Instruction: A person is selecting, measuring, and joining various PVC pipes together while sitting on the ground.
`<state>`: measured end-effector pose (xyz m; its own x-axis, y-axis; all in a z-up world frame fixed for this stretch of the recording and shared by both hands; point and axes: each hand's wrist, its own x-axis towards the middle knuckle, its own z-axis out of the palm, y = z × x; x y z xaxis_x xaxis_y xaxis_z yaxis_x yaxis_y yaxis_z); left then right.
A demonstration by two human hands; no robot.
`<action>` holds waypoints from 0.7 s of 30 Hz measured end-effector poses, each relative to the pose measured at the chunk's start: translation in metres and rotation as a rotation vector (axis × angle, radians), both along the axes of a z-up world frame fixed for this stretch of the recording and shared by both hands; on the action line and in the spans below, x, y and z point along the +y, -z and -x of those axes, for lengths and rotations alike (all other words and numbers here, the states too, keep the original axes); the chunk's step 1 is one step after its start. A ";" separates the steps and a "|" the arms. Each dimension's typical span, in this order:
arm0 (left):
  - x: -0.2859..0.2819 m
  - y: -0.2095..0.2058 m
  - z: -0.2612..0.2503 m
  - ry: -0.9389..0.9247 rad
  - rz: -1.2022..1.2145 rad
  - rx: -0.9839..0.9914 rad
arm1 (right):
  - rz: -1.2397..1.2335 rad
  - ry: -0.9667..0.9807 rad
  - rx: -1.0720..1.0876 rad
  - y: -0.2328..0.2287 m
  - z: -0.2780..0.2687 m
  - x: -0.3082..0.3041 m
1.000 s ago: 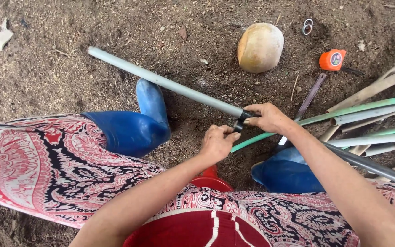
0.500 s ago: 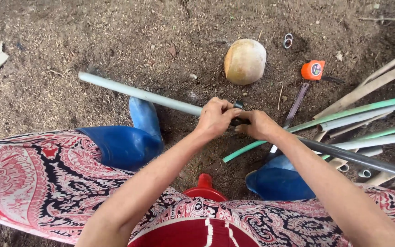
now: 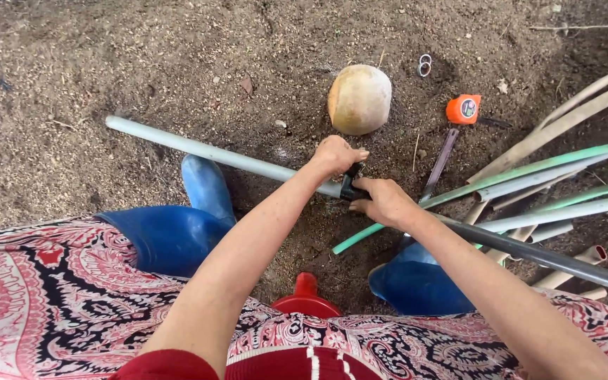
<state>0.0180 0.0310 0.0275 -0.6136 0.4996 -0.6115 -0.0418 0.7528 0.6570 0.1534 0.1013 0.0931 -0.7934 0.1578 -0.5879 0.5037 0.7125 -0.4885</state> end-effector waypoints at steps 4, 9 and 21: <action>-0.007 -0.009 0.000 -0.084 0.030 -0.101 | -0.097 -0.023 0.035 0.013 -0.004 0.001; 0.001 0.020 0.003 -0.100 0.005 -0.136 | -0.097 -0.097 0.135 -0.004 -0.004 -0.010; -0.084 -0.049 -0.068 -0.328 -0.446 0.538 | 0.061 0.034 0.011 -0.006 0.003 -0.008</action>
<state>0.0859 -0.0534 0.0760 -0.9285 0.3703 0.0296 0.1943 0.4163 0.8882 0.1502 0.0933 0.0996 -0.7945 0.1489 -0.5888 0.5218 0.6634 -0.5363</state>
